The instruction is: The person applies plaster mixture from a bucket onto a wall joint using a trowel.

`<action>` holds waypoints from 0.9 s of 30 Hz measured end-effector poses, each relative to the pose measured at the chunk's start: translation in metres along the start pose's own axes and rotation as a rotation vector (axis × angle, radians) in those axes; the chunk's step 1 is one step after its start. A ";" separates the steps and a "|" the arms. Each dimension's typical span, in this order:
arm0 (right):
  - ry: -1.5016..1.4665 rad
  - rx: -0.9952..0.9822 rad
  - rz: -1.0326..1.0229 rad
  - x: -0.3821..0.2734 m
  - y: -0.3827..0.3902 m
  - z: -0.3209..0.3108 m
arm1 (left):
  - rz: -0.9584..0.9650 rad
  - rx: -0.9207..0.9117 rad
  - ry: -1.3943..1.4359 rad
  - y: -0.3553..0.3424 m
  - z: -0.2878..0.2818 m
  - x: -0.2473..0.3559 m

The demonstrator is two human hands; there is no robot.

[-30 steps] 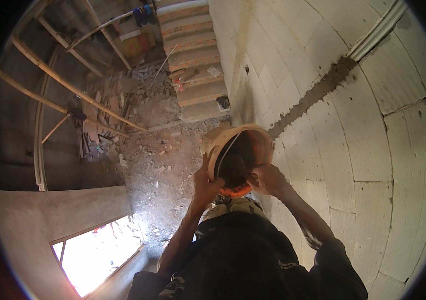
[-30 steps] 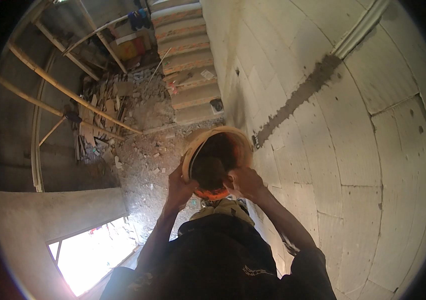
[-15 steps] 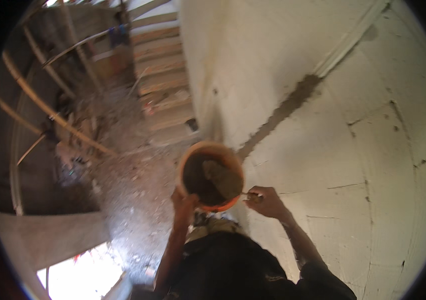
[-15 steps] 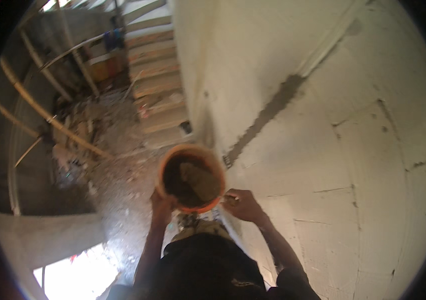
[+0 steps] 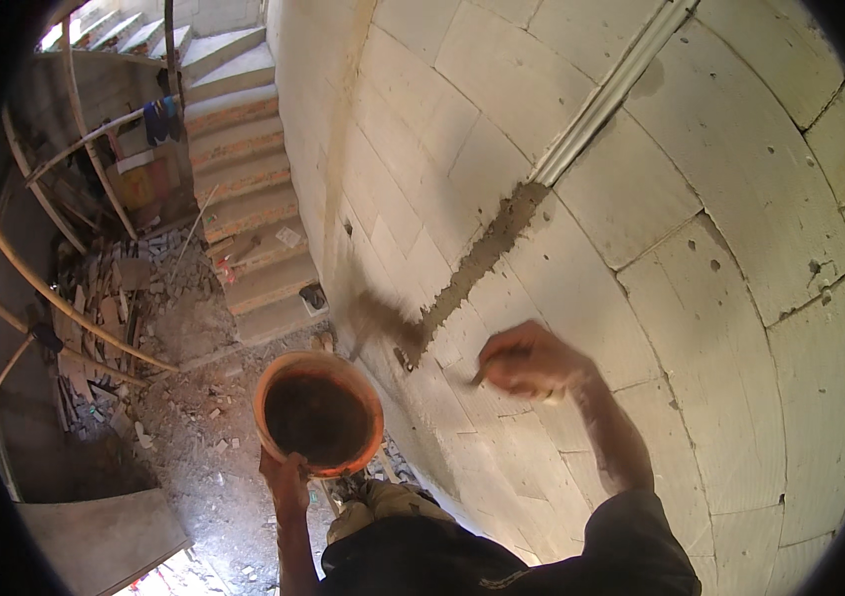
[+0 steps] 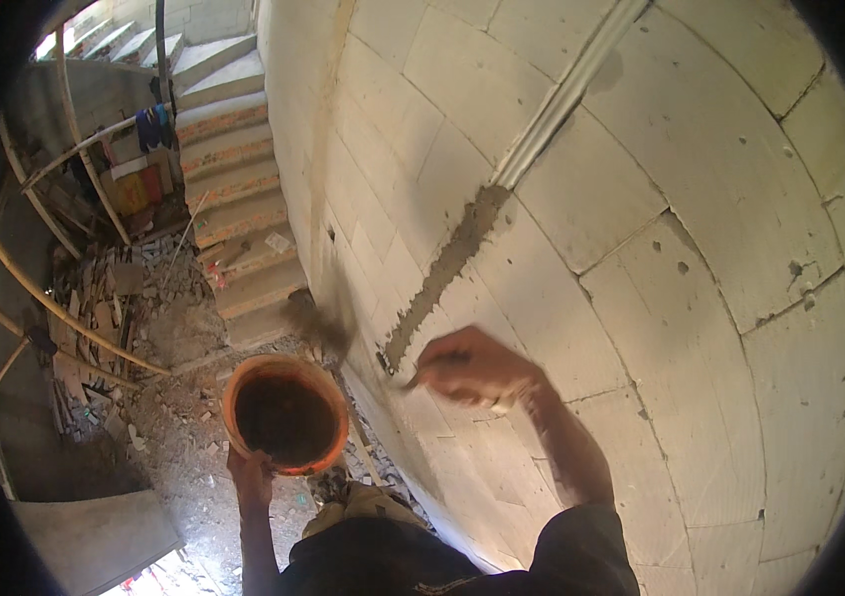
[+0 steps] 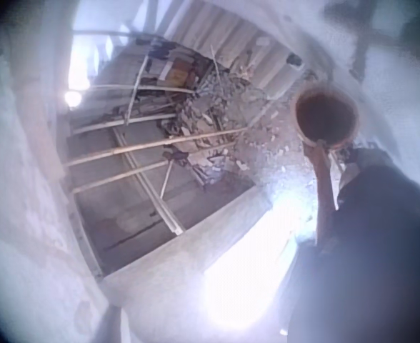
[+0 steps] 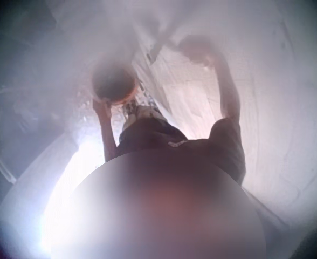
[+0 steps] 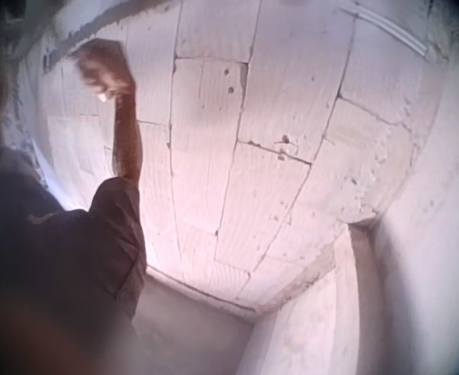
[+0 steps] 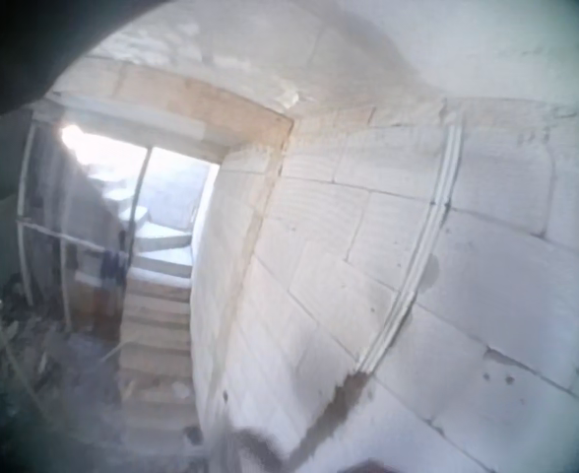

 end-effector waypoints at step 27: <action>0.744 1.588 -0.238 -0.038 -0.042 -0.173 | -0.101 0.115 -0.041 0.007 -0.024 -0.007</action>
Point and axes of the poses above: each hand's wrist, its own y-axis away from the middle knuckle, its own z-axis out of the palm, x = y × z, the point moved 10 cm from there along -y, towards the middle knuckle, and after that the axes turned 15 degrees about z, right-handed, at the moved point
